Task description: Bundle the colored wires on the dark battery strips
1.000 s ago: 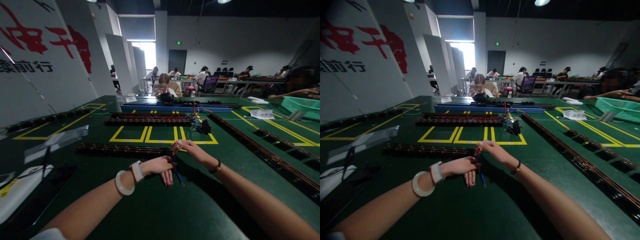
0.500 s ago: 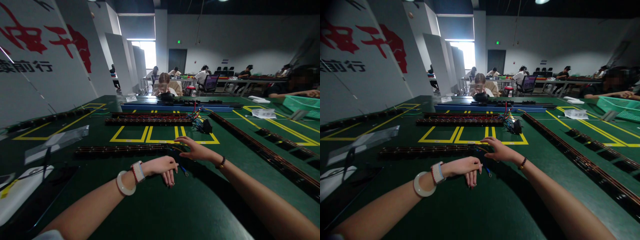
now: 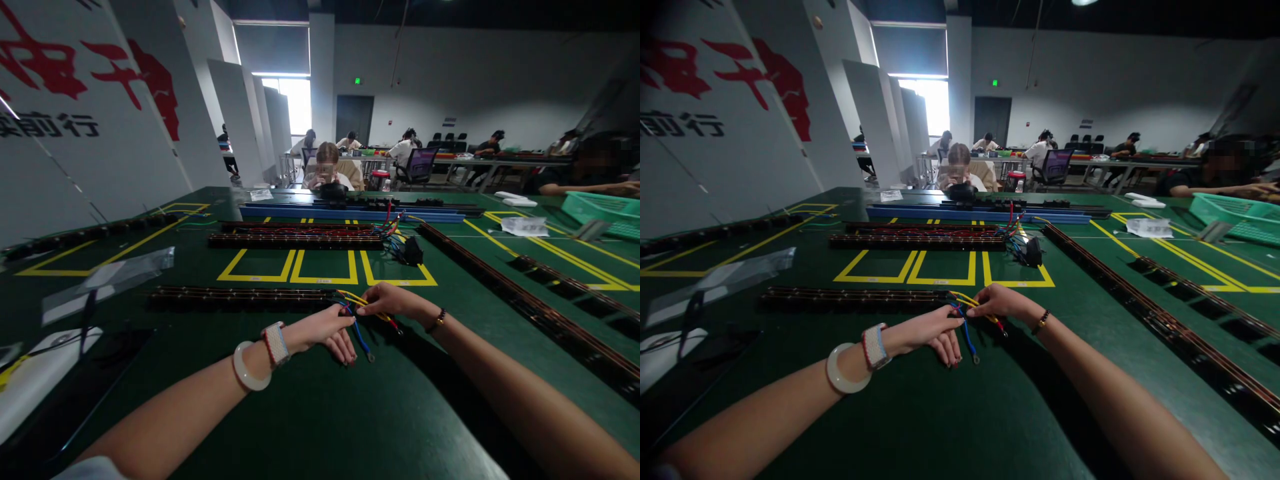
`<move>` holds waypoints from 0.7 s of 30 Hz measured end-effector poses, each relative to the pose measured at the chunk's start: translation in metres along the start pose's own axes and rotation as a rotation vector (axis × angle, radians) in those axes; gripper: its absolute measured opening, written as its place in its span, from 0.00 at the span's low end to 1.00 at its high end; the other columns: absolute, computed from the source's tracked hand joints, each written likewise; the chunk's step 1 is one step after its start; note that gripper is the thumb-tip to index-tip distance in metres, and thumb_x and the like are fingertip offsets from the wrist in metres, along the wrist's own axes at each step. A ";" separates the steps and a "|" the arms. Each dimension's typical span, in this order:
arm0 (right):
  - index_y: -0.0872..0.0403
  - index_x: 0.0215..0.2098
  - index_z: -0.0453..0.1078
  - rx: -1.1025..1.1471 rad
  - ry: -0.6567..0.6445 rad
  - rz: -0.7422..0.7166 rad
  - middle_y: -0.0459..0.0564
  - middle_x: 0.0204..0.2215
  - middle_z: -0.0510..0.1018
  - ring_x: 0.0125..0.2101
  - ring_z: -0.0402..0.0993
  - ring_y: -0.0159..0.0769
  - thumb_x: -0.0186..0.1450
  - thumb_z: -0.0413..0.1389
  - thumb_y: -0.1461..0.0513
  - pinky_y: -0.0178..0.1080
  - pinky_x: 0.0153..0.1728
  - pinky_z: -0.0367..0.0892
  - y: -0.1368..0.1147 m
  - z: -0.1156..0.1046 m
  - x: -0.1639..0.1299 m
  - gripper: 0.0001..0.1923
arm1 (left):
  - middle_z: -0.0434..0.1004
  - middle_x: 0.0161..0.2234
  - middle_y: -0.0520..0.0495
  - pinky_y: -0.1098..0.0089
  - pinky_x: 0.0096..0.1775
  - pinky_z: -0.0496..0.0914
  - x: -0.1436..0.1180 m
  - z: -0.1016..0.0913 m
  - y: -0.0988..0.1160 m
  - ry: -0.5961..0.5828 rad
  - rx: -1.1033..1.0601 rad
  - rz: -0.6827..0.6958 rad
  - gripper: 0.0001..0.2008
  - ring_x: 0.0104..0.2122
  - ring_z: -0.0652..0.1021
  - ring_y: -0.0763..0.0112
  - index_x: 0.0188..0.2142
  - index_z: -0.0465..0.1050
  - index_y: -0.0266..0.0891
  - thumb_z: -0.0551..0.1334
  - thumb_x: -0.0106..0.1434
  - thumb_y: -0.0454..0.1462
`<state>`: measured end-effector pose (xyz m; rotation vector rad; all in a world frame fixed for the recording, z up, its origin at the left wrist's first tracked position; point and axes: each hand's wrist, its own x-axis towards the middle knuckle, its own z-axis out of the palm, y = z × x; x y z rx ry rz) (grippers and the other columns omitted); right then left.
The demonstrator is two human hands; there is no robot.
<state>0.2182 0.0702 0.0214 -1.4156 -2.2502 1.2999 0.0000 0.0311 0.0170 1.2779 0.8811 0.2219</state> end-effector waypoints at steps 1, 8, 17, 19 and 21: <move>0.60 0.33 0.74 0.009 0.000 0.005 0.41 0.18 0.65 0.19 0.54 0.25 0.51 0.60 0.43 0.31 0.19 0.49 0.000 0.002 0.000 0.28 | 0.78 0.25 0.40 0.65 0.28 0.72 -0.001 0.003 0.002 0.009 -0.028 0.000 0.19 0.26 0.80 0.61 0.53 0.51 0.35 0.52 0.66 0.42; 0.60 0.29 0.74 -0.085 0.119 0.003 0.41 0.17 0.63 0.17 0.51 0.24 0.55 0.58 0.45 0.31 0.18 0.45 -0.012 0.014 -0.007 0.24 | 0.75 0.33 0.40 0.62 0.36 0.73 -0.003 0.016 0.002 0.130 -0.210 0.113 0.13 0.34 0.79 0.63 0.44 0.59 0.35 0.52 0.66 0.43; 0.59 0.23 0.72 -0.351 0.306 -0.076 0.43 0.17 0.67 0.18 0.54 0.25 0.62 0.52 0.60 0.31 0.20 0.46 -0.039 0.029 -0.021 0.14 | 0.75 0.41 0.40 0.60 0.50 0.67 -0.008 0.025 0.001 0.187 -0.383 0.259 0.11 0.42 0.76 0.66 0.41 0.67 0.34 0.54 0.66 0.40; 0.59 0.23 0.72 -0.482 0.351 -0.055 0.45 0.18 0.70 0.20 0.58 0.26 0.62 0.52 0.62 0.32 0.21 0.48 -0.047 0.033 -0.024 0.12 | 0.75 0.43 0.42 0.62 0.52 0.65 -0.006 0.028 0.000 0.197 -0.459 0.287 0.08 0.45 0.75 0.68 0.40 0.68 0.35 0.54 0.66 0.37; 0.58 0.25 0.73 -0.628 0.392 -0.028 0.48 0.23 0.74 0.23 0.64 0.28 0.61 0.53 0.64 0.32 0.24 0.52 -0.054 0.039 -0.027 0.10 | 0.75 0.43 0.43 0.63 0.53 0.64 -0.002 0.029 -0.003 0.208 -0.535 0.294 0.07 0.44 0.75 0.70 0.39 0.69 0.35 0.54 0.66 0.34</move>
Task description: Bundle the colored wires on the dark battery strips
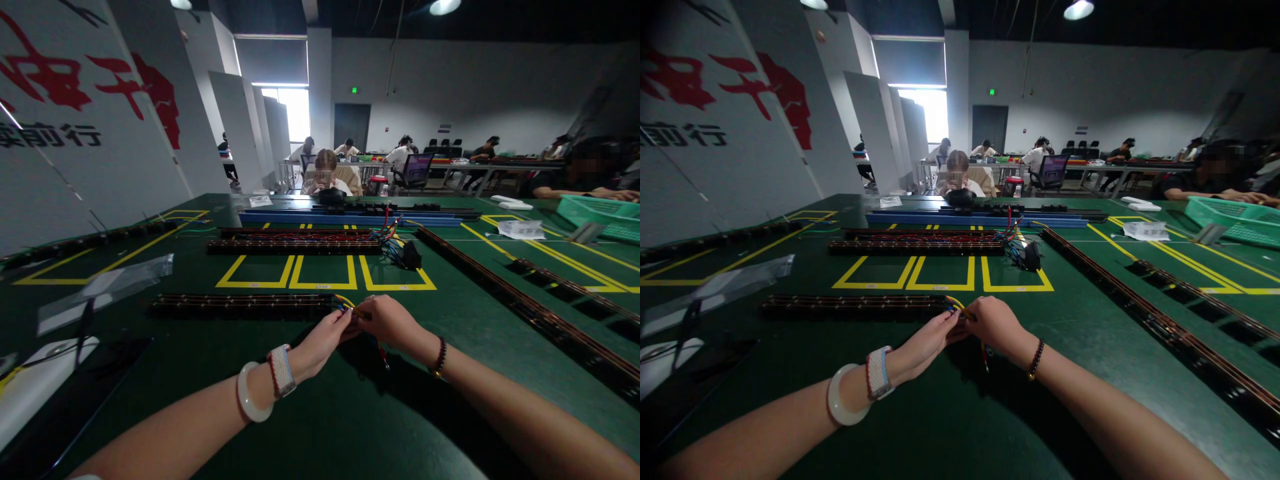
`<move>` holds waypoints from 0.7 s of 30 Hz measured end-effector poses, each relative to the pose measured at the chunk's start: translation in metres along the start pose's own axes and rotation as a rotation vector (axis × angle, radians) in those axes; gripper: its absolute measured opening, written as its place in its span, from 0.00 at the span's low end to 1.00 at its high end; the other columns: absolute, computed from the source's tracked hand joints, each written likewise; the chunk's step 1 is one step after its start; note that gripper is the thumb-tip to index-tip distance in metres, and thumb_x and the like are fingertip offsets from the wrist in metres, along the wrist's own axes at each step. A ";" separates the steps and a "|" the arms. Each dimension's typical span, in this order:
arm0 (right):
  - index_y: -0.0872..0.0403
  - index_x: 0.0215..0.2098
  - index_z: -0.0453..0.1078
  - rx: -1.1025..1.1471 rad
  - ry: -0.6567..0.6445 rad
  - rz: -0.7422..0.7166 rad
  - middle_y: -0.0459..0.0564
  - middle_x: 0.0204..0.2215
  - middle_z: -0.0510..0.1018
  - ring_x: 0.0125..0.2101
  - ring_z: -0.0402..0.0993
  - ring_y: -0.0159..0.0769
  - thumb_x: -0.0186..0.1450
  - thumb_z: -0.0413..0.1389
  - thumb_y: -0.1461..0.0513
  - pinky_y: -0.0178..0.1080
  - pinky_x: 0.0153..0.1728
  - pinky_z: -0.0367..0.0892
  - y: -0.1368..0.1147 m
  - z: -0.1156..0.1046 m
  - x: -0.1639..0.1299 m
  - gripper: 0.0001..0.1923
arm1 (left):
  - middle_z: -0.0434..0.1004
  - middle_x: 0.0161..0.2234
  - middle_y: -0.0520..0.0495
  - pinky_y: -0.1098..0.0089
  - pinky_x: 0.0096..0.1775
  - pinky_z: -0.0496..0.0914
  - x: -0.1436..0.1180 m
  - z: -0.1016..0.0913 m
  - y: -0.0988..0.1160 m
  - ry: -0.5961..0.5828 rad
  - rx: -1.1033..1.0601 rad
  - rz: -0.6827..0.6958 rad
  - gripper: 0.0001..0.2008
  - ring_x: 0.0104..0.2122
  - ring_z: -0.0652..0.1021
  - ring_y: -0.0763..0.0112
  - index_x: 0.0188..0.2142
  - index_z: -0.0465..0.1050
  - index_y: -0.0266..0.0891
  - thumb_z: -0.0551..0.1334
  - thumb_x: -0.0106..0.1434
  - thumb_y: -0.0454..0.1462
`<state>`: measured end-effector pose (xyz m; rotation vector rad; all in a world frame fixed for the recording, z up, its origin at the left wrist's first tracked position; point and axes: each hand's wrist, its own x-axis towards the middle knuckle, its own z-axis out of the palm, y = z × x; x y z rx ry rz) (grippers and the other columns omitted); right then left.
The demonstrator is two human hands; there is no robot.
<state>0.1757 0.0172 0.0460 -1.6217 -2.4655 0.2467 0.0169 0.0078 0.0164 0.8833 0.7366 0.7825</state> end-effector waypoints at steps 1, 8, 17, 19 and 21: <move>0.57 0.27 0.73 -0.076 0.014 -0.003 0.49 0.25 0.75 0.25 0.66 0.29 0.61 0.52 0.65 0.32 0.26 0.54 -0.005 0.000 -0.002 0.09 | 0.75 0.42 0.43 0.63 0.52 0.64 0.002 -0.001 -0.002 0.001 -0.036 -0.009 0.07 0.44 0.75 0.69 0.38 0.69 0.35 0.54 0.66 0.34; 0.62 0.41 0.72 -0.544 0.128 -0.168 0.58 0.34 0.76 0.34 0.70 0.41 0.62 0.52 0.70 0.40 0.36 0.63 -0.030 0.025 -0.012 0.11 | 0.76 0.37 0.45 0.66 0.49 0.67 0.007 -0.004 -0.007 0.074 -0.168 -0.062 0.06 0.41 0.76 0.70 0.35 0.70 0.34 0.55 0.65 0.33; 0.60 0.44 0.72 -0.495 0.079 -0.199 0.58 0.37 0.75 0.36 0.70 0.42 0.65 0.51 0.63 0.41 0.37 0.64 -0.028 0.013 -0.014 0.12 | 0.76 0.33 0.45 0.65 0.44 0.69 0.008 -0.004 -0.006 0.018 -0.127 -0.085 0.07 0.36 0.76 0.70 0.35 0.69 0.34 0.58 0.64 0.37; 0.58 0.41 0.73 -0.384 0.081 -0.131 0.57 0.36 0.75 0.36 0.71 0.41 0.67 0.50 0.58 0.39 0.36 0.64 -0.026 -0.003 -0.014 0.14 | 0.76 0.32 0.45 0.64 0.43 0.69 0.011 -0.006 -0.008 -0.024 -0.131 -0.081 0.08 0.35 0.77 0.69 0.34 0.69 0.34 0.57 0.65 0.38; 0.58 0.37 0.74 -0.290 0.044 -0.048 0.56 0.33 0.75 0.33 0.72 0.39 0.68 0.49 0.55 0.37 0.33 0.63 -0.022 -0.016 -0.015 0.16 | 0.76 0.31 0.45 0.65 0.42 0.70 0.012 -0.007 -0.009 -0.050 -0.120 -0.077 0.10 0.34 0.77 0.69 0.33 0.69 0.34 0.55 0.66 0.38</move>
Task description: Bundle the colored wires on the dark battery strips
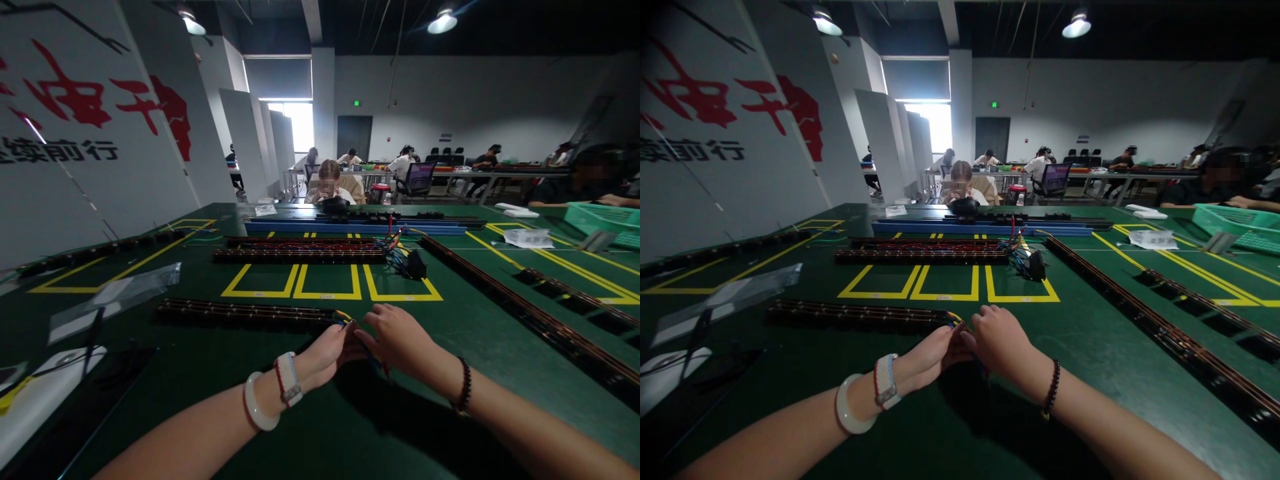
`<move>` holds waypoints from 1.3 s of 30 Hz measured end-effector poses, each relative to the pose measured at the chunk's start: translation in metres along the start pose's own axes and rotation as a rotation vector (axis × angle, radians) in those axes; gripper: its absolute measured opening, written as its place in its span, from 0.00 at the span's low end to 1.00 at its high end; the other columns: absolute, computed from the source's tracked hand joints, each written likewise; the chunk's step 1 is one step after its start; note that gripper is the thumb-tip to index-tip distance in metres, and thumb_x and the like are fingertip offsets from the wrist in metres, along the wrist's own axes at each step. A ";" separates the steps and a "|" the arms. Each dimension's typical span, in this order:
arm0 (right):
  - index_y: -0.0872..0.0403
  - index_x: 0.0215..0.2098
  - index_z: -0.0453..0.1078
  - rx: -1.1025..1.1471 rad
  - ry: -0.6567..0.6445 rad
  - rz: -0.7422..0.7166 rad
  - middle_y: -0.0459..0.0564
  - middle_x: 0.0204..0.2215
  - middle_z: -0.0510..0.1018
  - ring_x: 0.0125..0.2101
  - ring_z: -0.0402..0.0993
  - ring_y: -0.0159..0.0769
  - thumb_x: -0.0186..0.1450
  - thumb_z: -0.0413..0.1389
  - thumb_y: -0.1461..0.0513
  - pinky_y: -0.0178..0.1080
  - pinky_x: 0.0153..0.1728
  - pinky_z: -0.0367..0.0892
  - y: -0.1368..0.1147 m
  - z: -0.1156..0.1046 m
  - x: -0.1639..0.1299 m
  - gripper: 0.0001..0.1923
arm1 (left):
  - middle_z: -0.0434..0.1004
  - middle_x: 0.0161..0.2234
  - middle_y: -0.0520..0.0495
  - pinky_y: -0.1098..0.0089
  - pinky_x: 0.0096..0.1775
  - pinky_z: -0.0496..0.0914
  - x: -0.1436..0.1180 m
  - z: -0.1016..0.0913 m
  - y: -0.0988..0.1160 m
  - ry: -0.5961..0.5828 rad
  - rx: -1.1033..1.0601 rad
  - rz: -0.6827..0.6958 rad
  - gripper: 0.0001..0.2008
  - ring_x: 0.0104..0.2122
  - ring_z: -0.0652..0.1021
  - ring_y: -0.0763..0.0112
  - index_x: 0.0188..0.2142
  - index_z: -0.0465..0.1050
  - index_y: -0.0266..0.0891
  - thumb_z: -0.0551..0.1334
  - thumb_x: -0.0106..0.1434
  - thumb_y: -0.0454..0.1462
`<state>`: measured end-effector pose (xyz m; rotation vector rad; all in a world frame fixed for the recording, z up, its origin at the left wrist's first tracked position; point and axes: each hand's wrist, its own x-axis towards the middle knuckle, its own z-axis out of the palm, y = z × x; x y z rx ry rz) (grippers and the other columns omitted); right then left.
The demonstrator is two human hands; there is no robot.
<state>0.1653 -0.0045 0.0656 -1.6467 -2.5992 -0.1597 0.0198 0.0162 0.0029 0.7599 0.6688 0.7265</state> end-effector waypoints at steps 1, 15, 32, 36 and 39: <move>0.58 0.34 0.74 0.034 -0.047 0.029 0.56 0.30 0.75 0.31 0.71 0.38 0.68 0.48 0.55 0.36 0.30 0.62 0.004 -0.004 0.000 0.18 | 0.76 0.31 0.45 0.65 0.42 0.70 0.000 0.000 0.000 0.002 0.006 0.003 0.10 0.33 0.77 0.69 0.33 0.68 0.34 0.54 0.67 0.37; 0.59 0.31 0.72 0.906 -0.550 0.055 0.49 0.22 0.75 0.22 0.69 0.30 0.63 0.51 0.50 0.31 0.24 0.62 0.060 0.019 0.017 0.20 | 0.76 0.33 0.42 0.66 0.40 0.69 -0.007 0.004 0.010 0.028 0.094 -0.067 0.10 0.32 0.77 0.70 0.36 0.64 0.33 0.50 0.68 0.38; 0.55 0.38 0.74 0.225 0.049 -0.009 0.53 0.34 0.77 0.33 0.73 0.37 0.68 0.50 0.56 0.35 0.33 0.63 0.055 0.011 0.020 0.14 | 0.73 0.28 0.47 0.68 0.38 0.68 -0.001 -0.001 0.008 -0.020 -0.004 -0.092 0.10 0.28 0.75 0.72 0.33 0.66 0.35 0.52 0.67 0.39; 0.49 0.47 0.71 0.348 -0.058 -0.339 0.47 0.42 0.75 0.38 0.71 0.32 0.64 0.53 0.67 0.33 0.39 0.65 0.039 -0.021 0.006 0.15 | 0.74 0.28 0.47 0.69 0.36 0.68 0.002 -0.004 0.005 0.018 -0.009 -0.100 0.09 0.28 0.75 0.73 0.33 0.68 0.35 0.52 0.67 0.36; 0.49 0.43 0.74 0.446 -0.204 -0.508 0.45 0.40 0.76 0.38 0.71 0.29 0.63 0.54 0.69 0.31 0.41 0.65 0.035 -0.025 0.004 0.13 | 0.74 0.28 0.47 0.70 0.36 0.67 0.005 -0.008 0.001 -0.014 0.011 -0.088 0.10 0.27 0.74 0.74 0.31 0.68 0.35 0.54 0.66 0.37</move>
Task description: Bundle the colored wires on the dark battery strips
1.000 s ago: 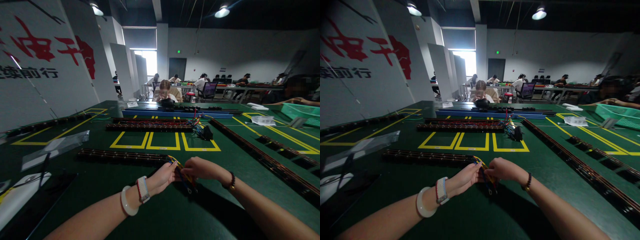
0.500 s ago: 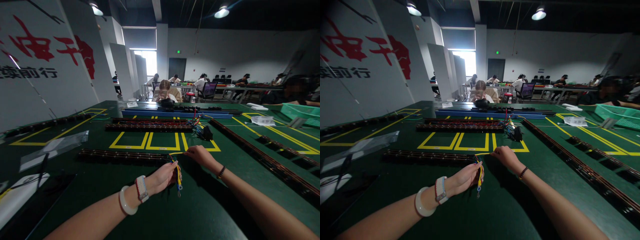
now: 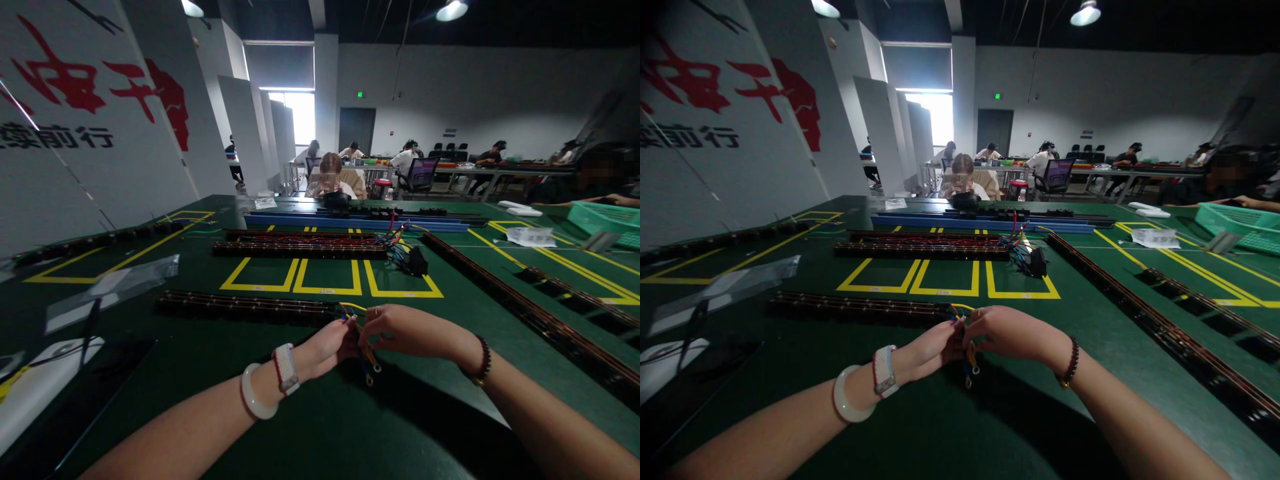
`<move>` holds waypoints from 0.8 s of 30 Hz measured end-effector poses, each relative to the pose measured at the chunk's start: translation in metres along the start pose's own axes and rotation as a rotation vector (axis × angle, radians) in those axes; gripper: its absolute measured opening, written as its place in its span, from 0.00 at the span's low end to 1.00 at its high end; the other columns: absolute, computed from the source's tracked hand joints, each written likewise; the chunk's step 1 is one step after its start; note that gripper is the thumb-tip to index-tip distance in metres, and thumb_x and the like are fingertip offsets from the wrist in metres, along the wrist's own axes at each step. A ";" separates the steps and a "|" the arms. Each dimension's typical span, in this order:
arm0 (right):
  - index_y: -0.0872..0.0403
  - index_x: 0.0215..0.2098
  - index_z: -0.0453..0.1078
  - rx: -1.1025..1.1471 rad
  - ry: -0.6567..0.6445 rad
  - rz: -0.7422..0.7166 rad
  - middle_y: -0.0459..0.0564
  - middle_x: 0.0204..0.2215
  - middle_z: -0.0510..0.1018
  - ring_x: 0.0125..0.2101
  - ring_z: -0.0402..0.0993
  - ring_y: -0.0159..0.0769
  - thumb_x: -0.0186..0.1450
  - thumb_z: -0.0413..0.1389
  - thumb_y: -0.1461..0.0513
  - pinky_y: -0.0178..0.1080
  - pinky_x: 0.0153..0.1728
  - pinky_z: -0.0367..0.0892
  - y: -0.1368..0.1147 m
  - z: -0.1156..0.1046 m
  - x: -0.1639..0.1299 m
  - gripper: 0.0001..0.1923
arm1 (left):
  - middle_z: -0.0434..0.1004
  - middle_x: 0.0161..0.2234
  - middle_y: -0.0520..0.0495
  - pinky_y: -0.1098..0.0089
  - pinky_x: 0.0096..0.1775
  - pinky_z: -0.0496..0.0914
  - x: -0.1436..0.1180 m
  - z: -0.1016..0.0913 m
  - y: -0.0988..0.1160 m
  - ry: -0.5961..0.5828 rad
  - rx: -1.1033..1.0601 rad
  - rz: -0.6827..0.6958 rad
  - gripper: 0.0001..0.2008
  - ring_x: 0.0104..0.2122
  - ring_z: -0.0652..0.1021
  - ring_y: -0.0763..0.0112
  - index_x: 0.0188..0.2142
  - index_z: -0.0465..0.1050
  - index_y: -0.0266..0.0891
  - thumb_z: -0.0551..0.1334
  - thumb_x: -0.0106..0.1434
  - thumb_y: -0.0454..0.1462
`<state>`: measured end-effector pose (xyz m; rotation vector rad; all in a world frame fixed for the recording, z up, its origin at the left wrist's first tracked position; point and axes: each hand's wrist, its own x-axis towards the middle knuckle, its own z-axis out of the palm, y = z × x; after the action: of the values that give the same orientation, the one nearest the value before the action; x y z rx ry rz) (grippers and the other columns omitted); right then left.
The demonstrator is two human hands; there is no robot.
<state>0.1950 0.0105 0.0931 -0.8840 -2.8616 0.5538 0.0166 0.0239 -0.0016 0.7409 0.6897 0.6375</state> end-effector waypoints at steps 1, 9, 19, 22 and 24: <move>0.50 0.40 0.74 0.013 -0.020 -0.014 0.45 0.38 0.76 0.38 0.70 0.29 0.64 0.53 0.68 0.32 0.41 0.65 0.001 0.001 0.001 0.11 | 0.75 0.28 0.47 0.70 0.36 0.67 0.001 -0.001 -0.001 -0.020 0.010 0.010 0.11 0.27 0.74 0.74 0.31 0.69 0.34 0.55 0.66 0.39; 0.51 0.40 0.73 0.129 -0.003 0.025 0.45 0.37 0.76 0.37 0.71 0.30 0.65 0.52 0.67 0.33 0.41 0.65 0.016 -0.002 0.000 0.10 | 0.76 0.30 0.41 0.64 0.42 0.68 -0.004 0.001 0.005 -0.078 -0.101 -0.014 0.13 0.32 0.77 0.68 0.34 0.72 0.31 0.50 0.64 0.34; 0.57 0.35 0.69 0.043 0.454 0.169 0.49 0.28 0.73 0.26 0.65 0.30 0.70 0.46 0.55 0.32 0.27 0.58 0.026 0.000 0.035 0.17 | 0.74 0.28 0.43 0.63 0.41 0.68 -0.005 0.004 0.005 -0.047 0.053 0.014 0.09 0.30 0.76 0.69 0.33 0.70 0.31 0.53 0.65 0.34; 0.57 0.33 0.68 -0.146 0.459 0.106 0.49 0.27 0.73 0.26 0.65 0.29 0.71 0.45 0.57 0.32 0.28 0.56 0.009 0.003 0.075 0.16 | 0.74 0.28 0.43 0.62 0.41 0.68 -0.005 0.003 0.002 -0.064 0.055 0.036 0.08 0.30 0.76 0.68 0.32 0.70 0.32 0.58 0.63 0.36; 0.58 0.34 0.69 -0.305 0.394 0.075 0.51 0.30 0.74 0.30 0.68 0.32 0.71 0.46 0.60 0.33 0.31 0.58 -0.002 0.009 0.103 0.14 | 0.74 0.28 0.44 0.62 0.40 0.68 -0.004 0.001 -0.001 -0.084 0.062 0.067 0.06 0.30 0.76 0.67 0.33 0.71 0.33 0.58 0.62 0.35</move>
<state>0.1070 0.0637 0.0840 -1.0131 -2.5901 -0.0581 0.0153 0.0200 -0.0005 0.8461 0.6118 0.6447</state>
